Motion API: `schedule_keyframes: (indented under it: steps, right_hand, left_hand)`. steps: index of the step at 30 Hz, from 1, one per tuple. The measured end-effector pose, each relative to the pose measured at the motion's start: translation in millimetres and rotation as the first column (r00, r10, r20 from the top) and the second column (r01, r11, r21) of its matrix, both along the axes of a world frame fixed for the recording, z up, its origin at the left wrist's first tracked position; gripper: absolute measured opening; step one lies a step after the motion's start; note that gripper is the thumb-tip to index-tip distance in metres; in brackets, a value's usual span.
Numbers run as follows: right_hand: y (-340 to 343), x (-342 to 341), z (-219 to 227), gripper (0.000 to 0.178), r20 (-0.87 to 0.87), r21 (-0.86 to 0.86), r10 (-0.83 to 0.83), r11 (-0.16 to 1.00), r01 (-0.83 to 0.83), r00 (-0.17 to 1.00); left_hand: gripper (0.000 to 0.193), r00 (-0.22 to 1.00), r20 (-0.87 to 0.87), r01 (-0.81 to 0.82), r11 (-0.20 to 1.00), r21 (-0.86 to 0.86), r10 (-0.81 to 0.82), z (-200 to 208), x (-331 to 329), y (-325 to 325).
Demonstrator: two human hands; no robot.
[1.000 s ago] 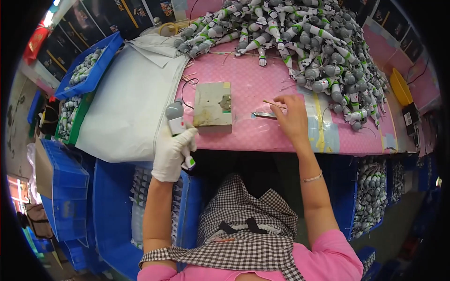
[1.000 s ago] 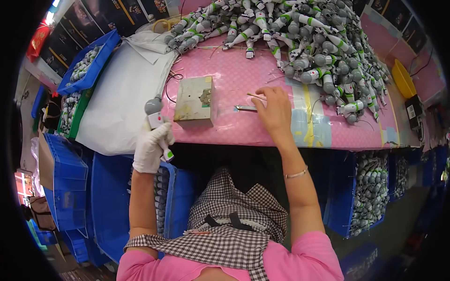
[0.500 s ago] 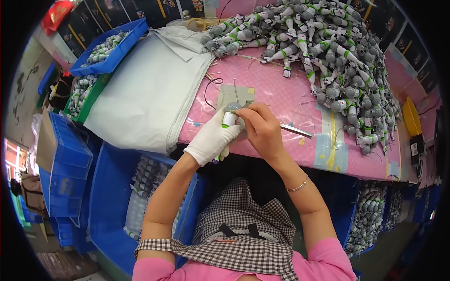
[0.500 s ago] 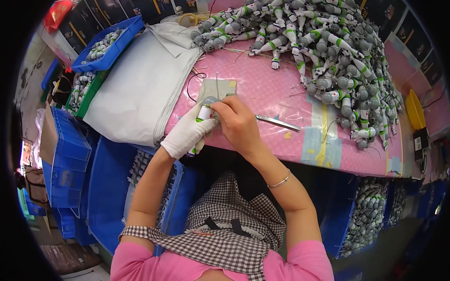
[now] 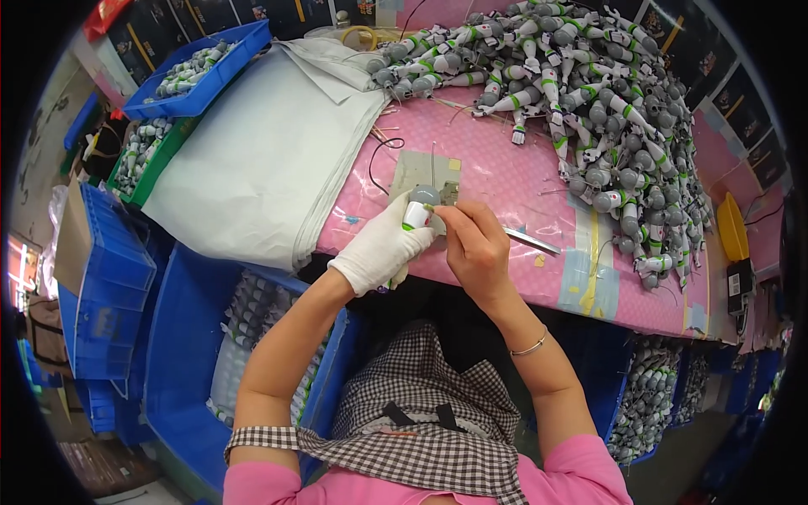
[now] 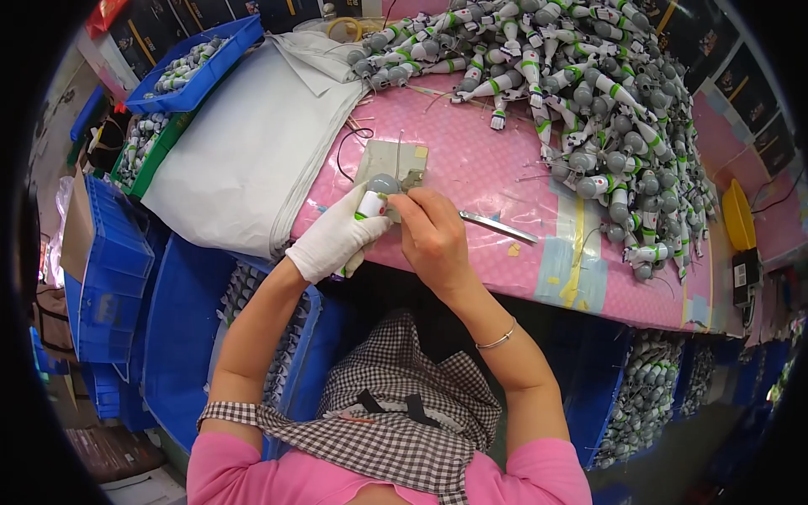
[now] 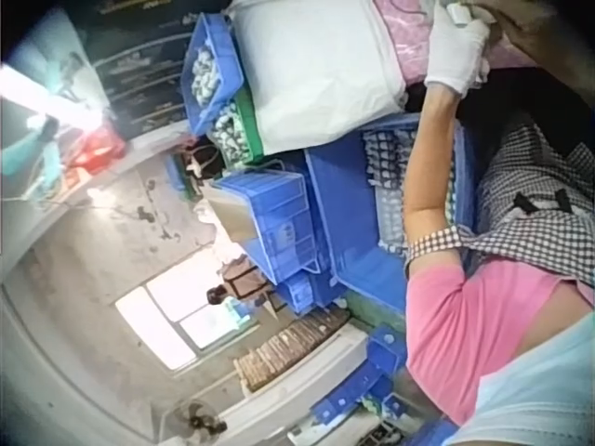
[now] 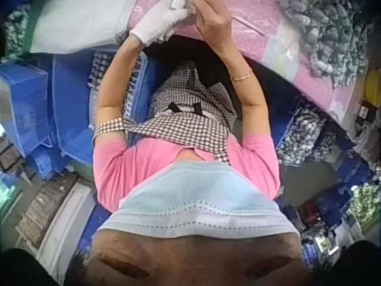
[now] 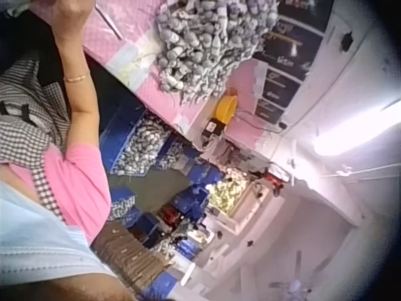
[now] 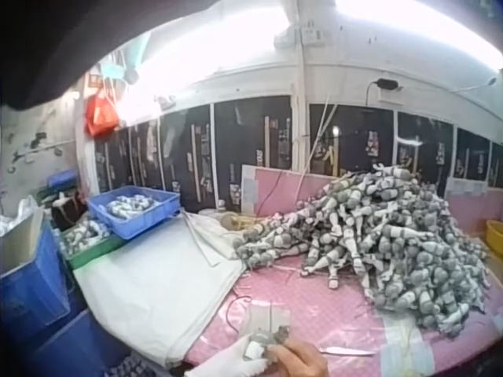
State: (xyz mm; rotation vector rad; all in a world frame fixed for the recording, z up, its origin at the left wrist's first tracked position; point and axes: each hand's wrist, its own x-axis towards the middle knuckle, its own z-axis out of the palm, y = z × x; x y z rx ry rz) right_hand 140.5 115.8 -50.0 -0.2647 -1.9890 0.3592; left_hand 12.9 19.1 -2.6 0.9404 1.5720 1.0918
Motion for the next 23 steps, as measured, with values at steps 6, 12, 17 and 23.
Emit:
schedule_keyframes:
  steps: [6, 12, 17, 23]
  right_hand:
    - [2.7, -5.3, 4.1, 0.020, -0.016, 0.040, 0.016, 0.999, -0.016, 1.000]
    - [40.2, 39.1, -16.6, 0.013, 0.065, -0.215, -0.197, 0.955, 0.207, 0.978]
    - [88.7, 77.3, -22.9, 0.007, 0.302, 0.156, -0.434, 0.901, 0.405, 0.849]
    - [47.3, 56.0, 19.8, 0.016, 0.319, -0.641, -0.081, 0.715, 0.278, 0.944]
  left_hand:
    - [0.032, 1.000, 0.006, -0.015, 1.000, 0.021, 0.015, 4.1, 3.5, -2.6]
    - [0.029, 0.991, 0.129, -0.031, 0.999, -0.044, 0.037, 0.4, -2.8, -5.9]
    - [0.046, 0.640, 0.769, -0.208, 0.959, 0.190, -0.014, -11.6, -8.0, -14.1]
    - [0.070, 0.305, 0.944, -0.214, 0.957, 0.196, -0.125, -9.1, -3.1, -17.4]
